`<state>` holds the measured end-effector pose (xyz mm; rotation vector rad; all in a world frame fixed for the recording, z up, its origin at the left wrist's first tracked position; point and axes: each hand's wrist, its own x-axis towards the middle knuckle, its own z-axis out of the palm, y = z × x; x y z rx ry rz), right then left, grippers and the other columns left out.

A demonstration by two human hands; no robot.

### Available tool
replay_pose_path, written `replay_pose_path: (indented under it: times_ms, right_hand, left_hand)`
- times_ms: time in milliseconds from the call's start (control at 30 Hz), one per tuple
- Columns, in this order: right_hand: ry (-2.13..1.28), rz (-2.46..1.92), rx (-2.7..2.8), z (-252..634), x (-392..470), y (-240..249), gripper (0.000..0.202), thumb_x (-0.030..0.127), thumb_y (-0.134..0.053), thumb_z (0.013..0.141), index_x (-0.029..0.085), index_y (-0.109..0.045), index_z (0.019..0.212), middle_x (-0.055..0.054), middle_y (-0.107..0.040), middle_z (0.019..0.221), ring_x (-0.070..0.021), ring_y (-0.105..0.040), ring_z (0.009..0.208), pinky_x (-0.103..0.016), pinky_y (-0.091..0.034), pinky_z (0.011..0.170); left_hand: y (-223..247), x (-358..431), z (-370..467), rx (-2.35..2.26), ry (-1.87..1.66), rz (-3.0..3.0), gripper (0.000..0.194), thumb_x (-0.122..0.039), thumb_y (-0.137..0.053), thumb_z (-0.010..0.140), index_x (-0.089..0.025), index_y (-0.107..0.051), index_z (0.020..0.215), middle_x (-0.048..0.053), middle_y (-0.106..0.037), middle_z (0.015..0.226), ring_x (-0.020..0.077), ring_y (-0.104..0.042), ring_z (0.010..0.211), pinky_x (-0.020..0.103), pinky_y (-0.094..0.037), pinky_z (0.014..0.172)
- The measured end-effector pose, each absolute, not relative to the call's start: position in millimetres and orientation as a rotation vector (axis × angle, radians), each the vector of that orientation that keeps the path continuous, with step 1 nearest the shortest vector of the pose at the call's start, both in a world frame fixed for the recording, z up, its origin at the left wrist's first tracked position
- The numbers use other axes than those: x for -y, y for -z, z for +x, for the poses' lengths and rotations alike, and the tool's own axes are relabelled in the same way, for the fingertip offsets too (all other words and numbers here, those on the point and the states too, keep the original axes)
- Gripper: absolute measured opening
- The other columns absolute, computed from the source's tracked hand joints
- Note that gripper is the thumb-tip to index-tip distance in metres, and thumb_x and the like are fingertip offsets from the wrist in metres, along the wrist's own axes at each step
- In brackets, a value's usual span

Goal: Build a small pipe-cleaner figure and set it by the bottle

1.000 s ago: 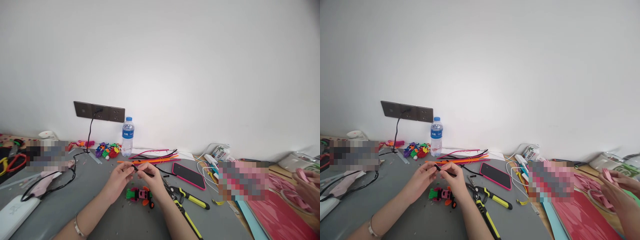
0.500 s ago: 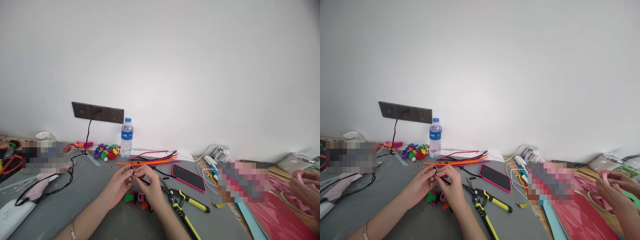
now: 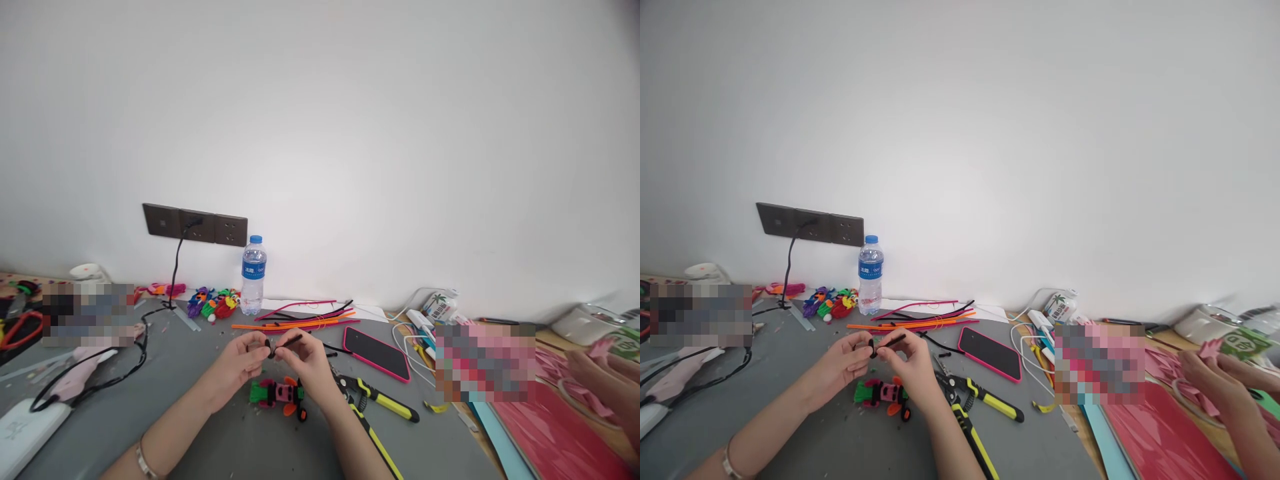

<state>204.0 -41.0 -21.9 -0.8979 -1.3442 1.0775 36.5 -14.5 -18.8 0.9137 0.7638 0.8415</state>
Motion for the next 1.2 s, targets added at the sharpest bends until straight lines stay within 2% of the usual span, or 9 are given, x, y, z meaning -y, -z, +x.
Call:
replay_pose_path:
  times_ms: [233, 333, 433, 533, 667, 867, 967, 1067, 1200]
  right_hand:
    - [-1.396, -0.772, 1.358, 211.0, 41.5, 15.0, 0.018, 0.032, -0.074, 0.076, 0.020, -0.064, 0.086, 0.001, -0.062, 0.077, -0.0128, -0.059, 0.065, -0.026, -0.048, 0.065]
    - [-1.392, -0.786, 1.353, 211.7, 41.2, 13.7, 0.022, 0.032, -0.074, 0.076, 0.021, -0.064, 0.093, 0.001, -0.063, 0.080, -0.0127, -0.060, 0.066, -0.026, -0.049, 0.067]
    - [-1.351, -0.831, 1.354, 210.9, 40.1, 13.1, 0.019, 0.034, -0.073, 0.076, 0.019, -0.065, 0.083, 0.001, -0.062, 0.072, -0.0124, -0.058, 0.061, -0.026, -0.048, 0.064]
    - [-1.314, -0.855, 1.308, 209.2, 38.0, 15.3, 0.020, 0.033, -0.075, 0.074, 0.019, -0.062, 0.080, 0.003, -0.060, 0.068, -0.0121, -0.057, 0.059, -0.026, -0.047, 0.061]
    - [-1.297, -0.799, 1.260, 207.0, 35.2, 20.1, 0.022, 0.032, -0.077, 0.071, 0.020, -0.059, 0.076, 0.002, -0.061, 0.072, -0.0126, -0.056, 0.061, -0.026, -0.048, 0.062]
    - [-1.282, -0.736, 1.250, 204.9, 34.4, 22.8, 0.023, 0.031, -0.077, 0.071, 0.020, -0.058, 0.068, 0.000, -0.059, 0.077, -0.0132, -0.054, 0.063, -0.028, -0.047, 0.061]
    - [-1.246, -0.730, 1.253, 204.4, 33.9, 24.5, 0.023, 0.029, -0.077, 0.071, 0.020, -0.057, 0.067, 0.001, -0.055, 0.073, -0.0121, -0.052, 0.061, -0.026, -0.045, 0.059]
    - [-1.221, -0.754, 1.281, 204.5, 34.1, 25.3, 0.023, 0.028, -0.077, 0.071, 0.019, -0.057, 0.066, 0.001, -0.055, 0.073, -0.0126, -0.052, 0.063, -0.026, -0.044, 0.060]
    - [-1.281, -0.789, 1.290, 205.2, 36.1, 23.5, 0.019, 0.029, -0.076, 0.073, 0.020, -0.059, 0.075, 0.002, -0.055, 0.073, -0.0112, -0.053, 0.060, -0.025, -0.045, 0.059]
  left_hand:
    - [12.1, 18.5, 30.8, -0.698, -0.643, 1.006, 0.030, -0.037, -0.079, 0.069, -0.020, -0.056, 0.074, -0.008, -0.044, 0.059, 0.0054, -0.024, 0.047, 0.020, -0.026, 0.049]
    - [14.0, 19.8, 31.6, -0.736, -0.665, 1.010, 0.028, -0.040, -0.076, 0.072, -0.020, -0.057, 0.076, -0.006, -0.045, 0.063, 0.0060, -0.030, 0.049, 0.020, -0.029, 0.051]
    - [14.9, 20.0, 32.6, -0.770, -0.664, 1.034, 0.028, -0.043, -0.073, 0.074, -0.021, -0.057, 0.076, -0.006, -0.044, 0.067, 0.0076, -0.039, 0.054, 0.020, -0.035, 0.055]
    - [15.0, 18.7, 33.1, -0.795, -0.683, 1.063, 0.028, -0.045, -0.072, 0.075, -0.021, -0.059, 0.081, -0.006, -0.043, 0.066, 0.0083, -0.040, 0.055, 0.022, -0.037, 0.055]
    - [18.1, 16.0, 33.0, -0.812, -0.735, 1.069, 0.028, -0.044, -0.073, 0.074, -0.022, -0.061, 0.085, -0.008, -0.040, 0.059, 0.0086, -0.038, 0.052, 0.021, -0.033, 0.052]
    - [24.0, 13.9, 33.4, -0.810, -0.796, 1.045, 0.032, -0.044, -0.073, 0.075, -0.019, -0.063, 0.092, -0.006, -0.046, 0.058, 0.0093, -0.037, 0.054, 0.022, -0.034, 0.052]
    - [21.7, 14.6, 34.9, -0.821, -0.804, 1.065, 0.031, -0.044, -0.073, 0.074, -0.019, -0.061, 0.087, -0.006, -0.046, 0.058, 0.0090, -0.036, 0.052, 0.022, -0.031, 0.050]
    - [17.2, 15.7, 35.9, -0.837, -0.809, 1.110, 0.031, -0.047, -0.072, 0.074, -0.019, -0.058, 0.076, -0.008, -0.038, 0.051, 0.0079, -0.029, 0.048, 0.021, -0.026, 0.048]
    - [13.5, 16.5, 35.1, -0.831, -0.806, 1.158, 0.032, -0.048, -0.072, 0.074, -0.018, -0.061, 0.073, -0.008, -0.036, 0.054, 0.0068, -0.029, 0.047, 0.021, -0.025, 0.047]
